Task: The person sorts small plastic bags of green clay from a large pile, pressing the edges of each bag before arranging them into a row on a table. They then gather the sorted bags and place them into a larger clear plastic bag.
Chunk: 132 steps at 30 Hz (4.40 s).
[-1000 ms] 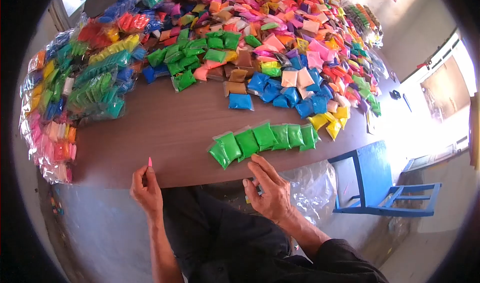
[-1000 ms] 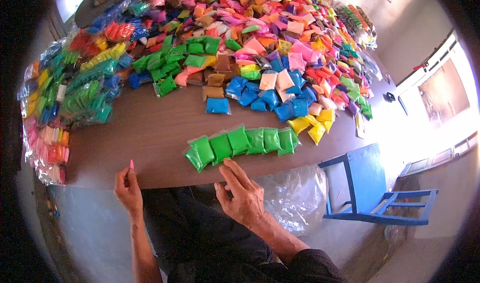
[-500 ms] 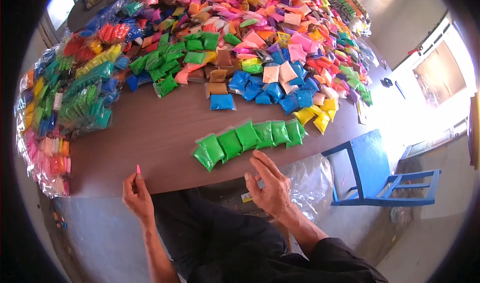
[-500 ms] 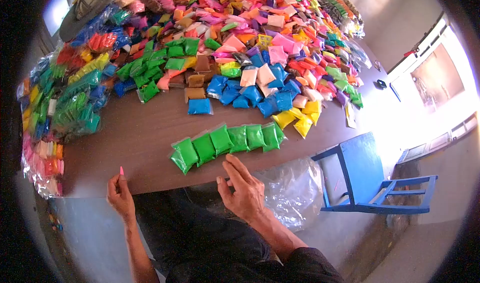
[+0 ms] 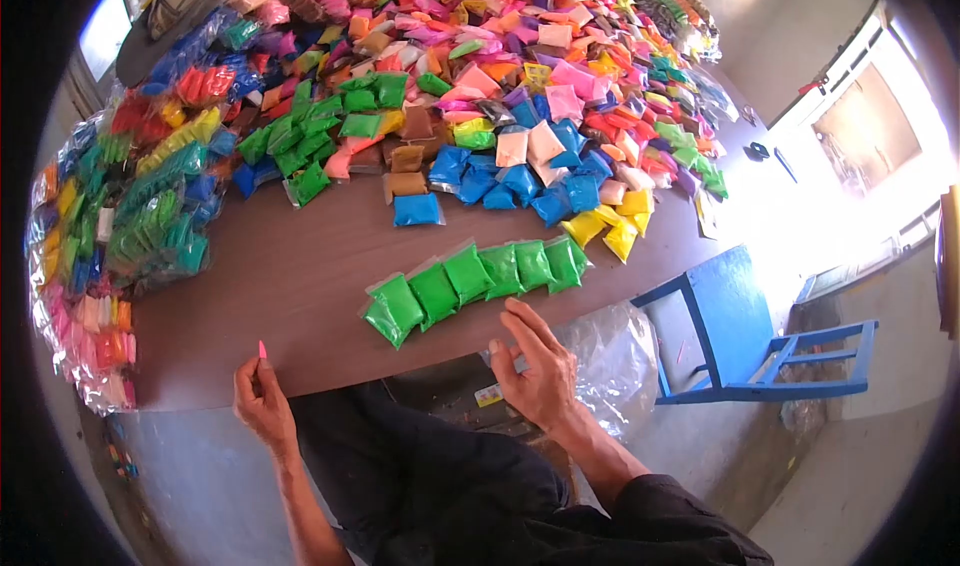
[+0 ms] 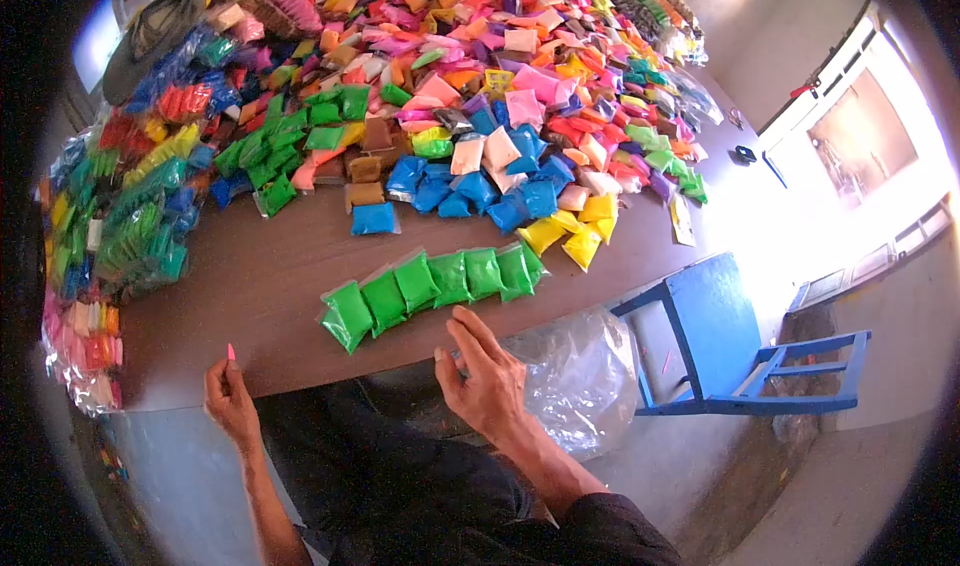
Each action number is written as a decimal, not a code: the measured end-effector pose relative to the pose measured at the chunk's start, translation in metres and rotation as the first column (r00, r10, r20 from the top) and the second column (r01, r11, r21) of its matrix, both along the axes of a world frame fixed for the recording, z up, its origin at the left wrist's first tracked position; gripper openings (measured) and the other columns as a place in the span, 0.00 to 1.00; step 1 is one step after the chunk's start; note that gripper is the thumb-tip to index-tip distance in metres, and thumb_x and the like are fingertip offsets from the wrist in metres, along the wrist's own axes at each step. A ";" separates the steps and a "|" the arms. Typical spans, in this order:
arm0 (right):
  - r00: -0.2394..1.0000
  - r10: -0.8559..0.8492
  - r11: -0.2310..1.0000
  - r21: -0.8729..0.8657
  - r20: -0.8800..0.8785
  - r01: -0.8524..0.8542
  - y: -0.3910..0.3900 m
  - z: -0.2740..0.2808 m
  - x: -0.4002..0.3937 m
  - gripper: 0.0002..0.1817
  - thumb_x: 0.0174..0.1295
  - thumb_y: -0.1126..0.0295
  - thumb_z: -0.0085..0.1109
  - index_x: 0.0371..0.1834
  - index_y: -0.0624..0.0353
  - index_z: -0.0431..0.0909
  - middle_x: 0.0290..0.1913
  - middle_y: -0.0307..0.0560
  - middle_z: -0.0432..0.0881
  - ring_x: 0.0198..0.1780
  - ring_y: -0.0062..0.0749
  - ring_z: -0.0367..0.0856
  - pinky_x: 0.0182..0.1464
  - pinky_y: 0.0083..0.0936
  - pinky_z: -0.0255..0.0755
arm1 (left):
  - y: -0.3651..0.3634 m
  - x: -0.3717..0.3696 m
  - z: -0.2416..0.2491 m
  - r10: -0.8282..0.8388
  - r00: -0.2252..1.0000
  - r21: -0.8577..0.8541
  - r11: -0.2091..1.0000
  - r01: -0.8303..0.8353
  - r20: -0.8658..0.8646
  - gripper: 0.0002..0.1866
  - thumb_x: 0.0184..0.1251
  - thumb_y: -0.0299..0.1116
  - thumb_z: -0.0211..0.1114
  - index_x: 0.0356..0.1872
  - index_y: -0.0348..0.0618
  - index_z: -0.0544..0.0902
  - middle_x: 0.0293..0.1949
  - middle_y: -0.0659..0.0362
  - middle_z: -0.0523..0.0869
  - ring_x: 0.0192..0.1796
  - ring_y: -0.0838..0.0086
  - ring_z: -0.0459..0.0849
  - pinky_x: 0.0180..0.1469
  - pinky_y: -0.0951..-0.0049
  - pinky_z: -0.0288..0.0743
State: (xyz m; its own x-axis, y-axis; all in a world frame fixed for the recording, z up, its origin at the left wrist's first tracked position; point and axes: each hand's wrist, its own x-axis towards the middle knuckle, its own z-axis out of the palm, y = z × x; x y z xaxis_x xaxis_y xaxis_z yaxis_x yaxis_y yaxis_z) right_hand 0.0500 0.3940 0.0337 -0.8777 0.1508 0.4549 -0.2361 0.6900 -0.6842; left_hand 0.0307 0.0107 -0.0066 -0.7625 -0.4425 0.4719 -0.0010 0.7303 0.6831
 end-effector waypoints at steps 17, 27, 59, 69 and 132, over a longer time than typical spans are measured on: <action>0.992 -0.117 0.993 -0.007 -0.040 0.117 0.024 -0.003 -0.001 0.19 0.66 0.76 0.75 0.60 0.65 0.89 0.67 0.56 0.90 0.34 0.34 0.92 0.42 0.31 0.89 | -0.004 -0.001 -0.003 -0.021 1.000 -0.047 0.999 0.021 -0.012 0.10 0.87 0.35 0.69 0.50 0.39 0.90 0.40 0.59 0.91 0.38 0.73 0.85 0.42 0.71 0.80; 0.942 -0.335 0.921 -0.211 0.005 0.329 0.055 -0.007 -0.001 0.16 0.74 0.77 0.67 0.63 0.66 0.88 0.67 0.57 0.90 0.47 0.31 0.94 0.46 0.29 0.87 | -0.003 0.000 -0.004 0.023 1.000 -0.026 0.999 -0.022 0.018 0.10 0.86 0.35 0.70 0.49 0.38 0.90 0.38 0.60 0.89 0.37 0.73 0.84 0.42 0.68 0.80; 0.927 0.374 0.921 -0.105 -0.025 -0.375 -0.061 -0.003 0.003 0.19 0.67 0.73 0.77 0.60 0.64 0.87 0.71 0.58 0.87 0.36 0.39 0.97 0.40 0.34 0.91 | -0.001 0.000 -0.001 0.055 0.998 -0.063 0.997 -0.052 0.035 0.08 0.83 0.33 0.73 0.47 0.39 0.91 0.38 0.57 0.93 0.37 0.70 0.90 0.42 0.68 0.84; 0.973 0.229 0.968 -0.109 0.034 -0.224 -0.039 -0.006 0.001 0.16 0.68 0.74 0.75 0.57 0.63 0.89 0.70 0.57 0.88 0.34 0.35 0.95 0.38 0.32 0.90 | -0.002 0.000 -0.004 0.035 0.999 -0.028 0.999 -0.034 0.029 0.08 0.84 0.32 0.72 0.49 0.38 0.91 0.39 0.58 0.93 0.38 0.72 0.88 0.43 0.69 0.83; 0.948 -0.311 0.920 -0.268 -0.059 0.286 0.049 -0.013 -0.001 0.10 0.72 0.79 0.70 0.54 0.66 0.90 0.61 0.55 0.92 0.47 0.31 0.93 0.44 0.29 0.87 | 0.000 0.000 0.001 -0.008 1.000 -0.073 0.997 0.007 -0.010 0.10 0.87 0.36 0.70 0.49 0.38 0.90 0.39 0.57 0.91 0.39 0.71 0.87 0.44 0.68 0.82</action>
